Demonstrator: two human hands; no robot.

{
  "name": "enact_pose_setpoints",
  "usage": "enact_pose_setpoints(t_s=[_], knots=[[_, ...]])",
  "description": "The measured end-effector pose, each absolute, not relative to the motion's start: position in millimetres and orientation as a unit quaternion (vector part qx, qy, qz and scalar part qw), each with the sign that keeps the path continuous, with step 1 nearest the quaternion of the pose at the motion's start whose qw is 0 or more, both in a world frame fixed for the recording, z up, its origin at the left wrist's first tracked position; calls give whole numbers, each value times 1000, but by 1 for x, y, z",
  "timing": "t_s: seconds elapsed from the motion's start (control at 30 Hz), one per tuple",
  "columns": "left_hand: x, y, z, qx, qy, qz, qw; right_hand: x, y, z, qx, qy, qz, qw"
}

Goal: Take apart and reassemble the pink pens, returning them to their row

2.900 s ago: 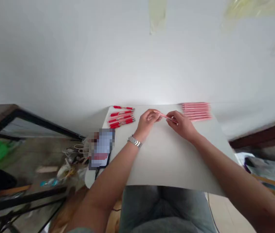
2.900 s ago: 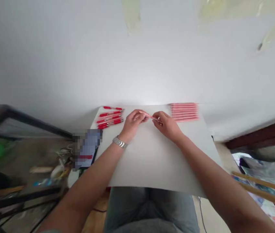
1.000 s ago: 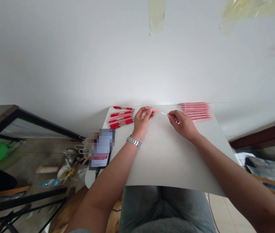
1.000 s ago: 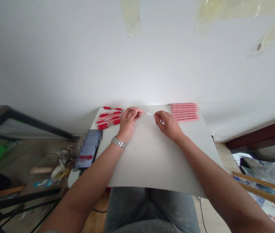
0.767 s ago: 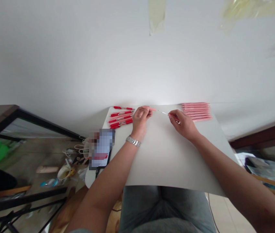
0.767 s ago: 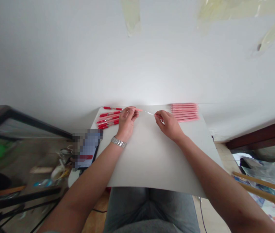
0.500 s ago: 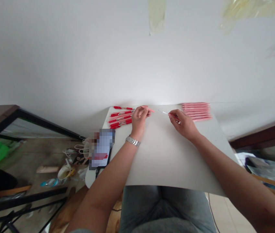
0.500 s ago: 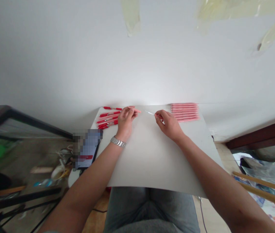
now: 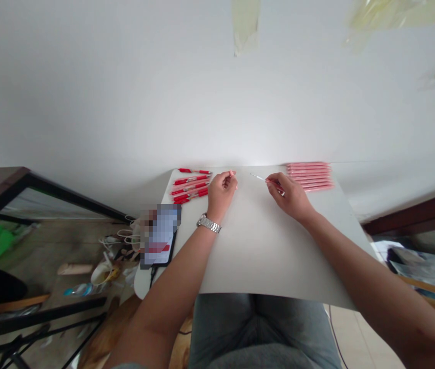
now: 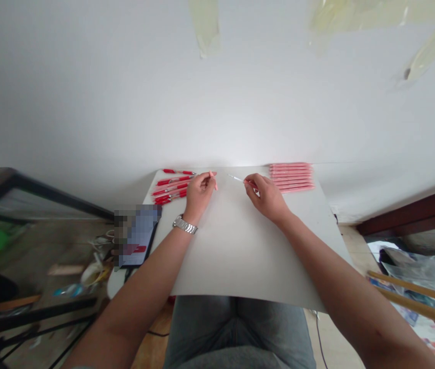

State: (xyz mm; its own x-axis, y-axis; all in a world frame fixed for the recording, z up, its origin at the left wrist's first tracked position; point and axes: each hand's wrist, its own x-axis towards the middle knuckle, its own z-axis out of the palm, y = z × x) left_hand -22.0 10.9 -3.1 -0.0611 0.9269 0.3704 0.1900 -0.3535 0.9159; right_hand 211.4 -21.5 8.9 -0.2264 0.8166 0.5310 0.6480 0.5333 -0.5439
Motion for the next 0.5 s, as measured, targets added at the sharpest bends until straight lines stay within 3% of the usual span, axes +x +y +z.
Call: enact_pose_setpoints(t_s=[0.3,0.5], knots=[[-20,3,0,626,478,534,307,211,-21,8,-473,-776,99,406],[-20,6,-6,678,500,486,233,210,-21,9,-472,-776,100,407]])
